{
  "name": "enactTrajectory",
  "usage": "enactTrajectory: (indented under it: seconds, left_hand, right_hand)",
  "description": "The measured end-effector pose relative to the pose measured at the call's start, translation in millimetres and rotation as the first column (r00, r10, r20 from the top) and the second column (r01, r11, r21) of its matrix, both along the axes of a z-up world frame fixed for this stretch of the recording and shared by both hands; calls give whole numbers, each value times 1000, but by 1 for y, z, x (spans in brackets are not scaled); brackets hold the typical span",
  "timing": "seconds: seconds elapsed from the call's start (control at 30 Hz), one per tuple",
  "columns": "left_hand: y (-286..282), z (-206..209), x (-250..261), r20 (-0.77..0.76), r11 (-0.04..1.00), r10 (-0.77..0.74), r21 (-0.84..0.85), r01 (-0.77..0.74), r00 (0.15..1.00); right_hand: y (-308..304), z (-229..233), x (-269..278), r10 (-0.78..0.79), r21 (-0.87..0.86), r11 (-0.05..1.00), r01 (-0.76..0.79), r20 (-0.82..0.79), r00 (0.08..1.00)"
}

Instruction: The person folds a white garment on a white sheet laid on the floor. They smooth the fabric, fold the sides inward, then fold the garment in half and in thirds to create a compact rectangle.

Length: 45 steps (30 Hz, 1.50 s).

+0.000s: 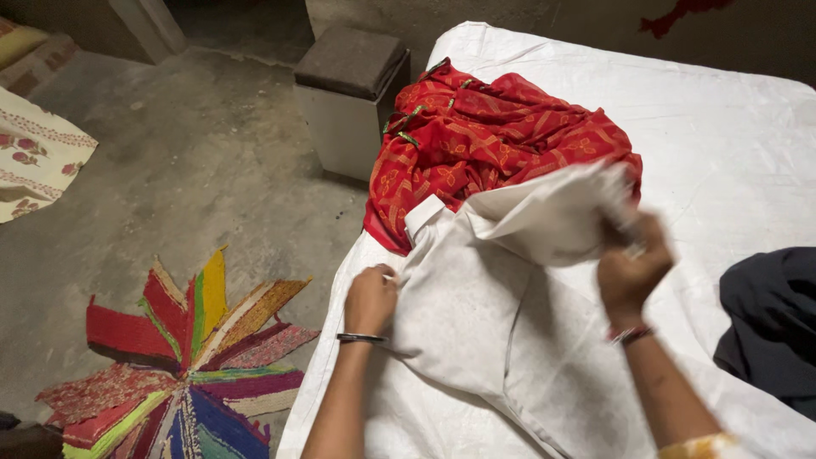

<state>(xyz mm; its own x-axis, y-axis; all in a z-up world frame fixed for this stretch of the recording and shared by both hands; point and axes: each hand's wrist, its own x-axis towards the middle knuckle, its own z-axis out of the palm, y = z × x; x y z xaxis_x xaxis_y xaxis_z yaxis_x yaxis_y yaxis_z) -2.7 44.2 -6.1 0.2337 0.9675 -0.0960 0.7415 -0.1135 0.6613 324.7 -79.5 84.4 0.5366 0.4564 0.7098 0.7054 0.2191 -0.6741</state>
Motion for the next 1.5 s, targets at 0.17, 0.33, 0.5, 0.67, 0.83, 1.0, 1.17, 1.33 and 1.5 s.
enactTrajectory:
  seconds: [0.17, 0.33, 0.5, 0.67, 0.83, 1.0, 1.17, 1.33, 1.5]
  left_hand:
    - [-9, 1, -9, -203, 986, 32, -157, -65, 979]
    - [0, -33, -12, -206, 968, -1, -246, -51, 979]
    - [9, -59, -21, -9, 954, 47, -296, -47, 999]
    - [-9, -46, -42, -152, 935, 59, -338, -108, 987]
    - [-28, -21, -51, 142, 991, -42, 131, 24, 989]
    - [-32, 1, -59, 261, 934, -266, -168, 315, 928]
    - [-28, -4, -55, 123, 924, -328, -166, 345, 937]
    - [-25, -12, -54, 84, 909, -358, -195, 367, 930]
    - [-27, 0, -46, 321, 903, -362, -113, 415, 875]
  right_hand:
    - [-48, -75, -89, 116, -273, 961, -51, 226, 967]
    - [-74, -121, -130, 211, -390, 918, -74, 323, 923]
    - [-89, -150, -138, 163, -402, 913, -63, 218, 962]
    - [-95, -165, -128, 67, -378, 923, -68, -17, 998]
    - [-94, -175, -124, 39, -351, 934, -69, -94, 995]
    - [-88, -173, -119, -58, -353, 926, -137, -490, 870]
    - [-71, -154, -70, -174, -227, 974, 14, -704, 689]
    - [-44, -108, -6, 113, 224, 971, 85, -740, 663]
    - [-16, -61, 35, 269, 339, 941, 8, -759, 593]
